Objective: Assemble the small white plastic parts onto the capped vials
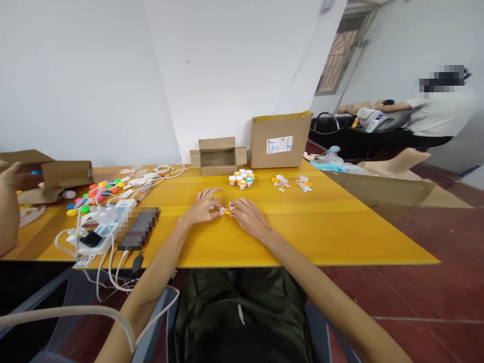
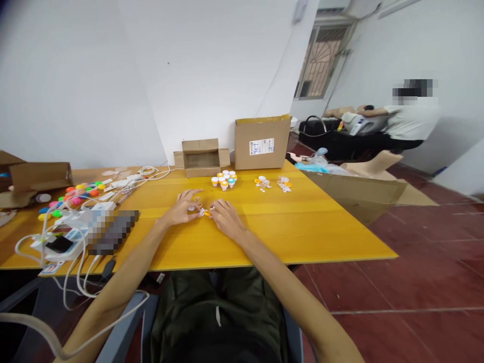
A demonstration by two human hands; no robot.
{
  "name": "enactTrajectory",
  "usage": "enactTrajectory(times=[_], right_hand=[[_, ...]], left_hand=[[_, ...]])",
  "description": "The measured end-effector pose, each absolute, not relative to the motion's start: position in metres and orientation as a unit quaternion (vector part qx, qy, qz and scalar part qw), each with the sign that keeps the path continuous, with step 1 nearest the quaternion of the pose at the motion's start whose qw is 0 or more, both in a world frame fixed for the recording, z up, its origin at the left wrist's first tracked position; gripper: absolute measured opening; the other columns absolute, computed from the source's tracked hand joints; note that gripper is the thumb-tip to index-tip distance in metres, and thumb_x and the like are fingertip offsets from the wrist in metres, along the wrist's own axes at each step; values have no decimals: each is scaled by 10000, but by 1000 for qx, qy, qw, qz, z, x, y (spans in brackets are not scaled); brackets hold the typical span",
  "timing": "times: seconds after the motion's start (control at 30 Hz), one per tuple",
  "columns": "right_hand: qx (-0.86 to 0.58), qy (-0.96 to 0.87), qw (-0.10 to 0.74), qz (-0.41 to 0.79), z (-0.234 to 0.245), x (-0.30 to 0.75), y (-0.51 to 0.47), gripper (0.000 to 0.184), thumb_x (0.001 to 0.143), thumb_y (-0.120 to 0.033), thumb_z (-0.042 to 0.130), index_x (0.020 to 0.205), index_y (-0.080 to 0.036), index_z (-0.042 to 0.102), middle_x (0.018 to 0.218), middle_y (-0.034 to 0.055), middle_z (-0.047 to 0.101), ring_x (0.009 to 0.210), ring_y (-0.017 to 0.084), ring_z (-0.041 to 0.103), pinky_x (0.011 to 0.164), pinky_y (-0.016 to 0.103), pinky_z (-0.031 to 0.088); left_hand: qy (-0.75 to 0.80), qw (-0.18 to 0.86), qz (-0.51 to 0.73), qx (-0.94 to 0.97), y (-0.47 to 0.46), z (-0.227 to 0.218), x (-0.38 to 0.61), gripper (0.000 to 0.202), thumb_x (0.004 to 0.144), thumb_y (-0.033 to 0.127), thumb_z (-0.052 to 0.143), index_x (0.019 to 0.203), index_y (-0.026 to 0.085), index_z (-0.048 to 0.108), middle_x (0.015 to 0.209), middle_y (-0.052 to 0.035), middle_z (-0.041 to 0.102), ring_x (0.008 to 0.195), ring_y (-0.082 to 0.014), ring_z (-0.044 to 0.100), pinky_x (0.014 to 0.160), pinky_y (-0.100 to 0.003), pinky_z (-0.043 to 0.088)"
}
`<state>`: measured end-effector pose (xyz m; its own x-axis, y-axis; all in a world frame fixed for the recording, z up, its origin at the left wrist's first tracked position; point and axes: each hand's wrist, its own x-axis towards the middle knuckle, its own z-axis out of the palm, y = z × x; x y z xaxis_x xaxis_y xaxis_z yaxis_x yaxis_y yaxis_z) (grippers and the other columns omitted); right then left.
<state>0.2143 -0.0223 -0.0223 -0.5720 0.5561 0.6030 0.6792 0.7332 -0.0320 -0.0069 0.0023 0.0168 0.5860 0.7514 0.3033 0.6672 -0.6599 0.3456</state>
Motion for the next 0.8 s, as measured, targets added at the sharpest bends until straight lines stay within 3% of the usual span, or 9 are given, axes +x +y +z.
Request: enactTrajectory(times=[0.4,0.8], right_hand=[[-344,-890,271,-130,-18,213,-25,224,931,-115,533,970,-233,719,1016,96,659,989,240,542,804,371,442],[-362,-860,328,-145,-26,215,-22,116,887,-165,645,910,-237,733,990,85,683,939,227,579,762,354,471]], left_hand=[[410,111,220,878,1,17,-4,97,796,307,679,747,234,720,1512,-10,420,1355,-339,337,1131,-565,248],[428,108,211,872,1,17,-4,74,806,298,680,776,240,715,1502,0,423,1360,-313,329,1129,-560,257]])
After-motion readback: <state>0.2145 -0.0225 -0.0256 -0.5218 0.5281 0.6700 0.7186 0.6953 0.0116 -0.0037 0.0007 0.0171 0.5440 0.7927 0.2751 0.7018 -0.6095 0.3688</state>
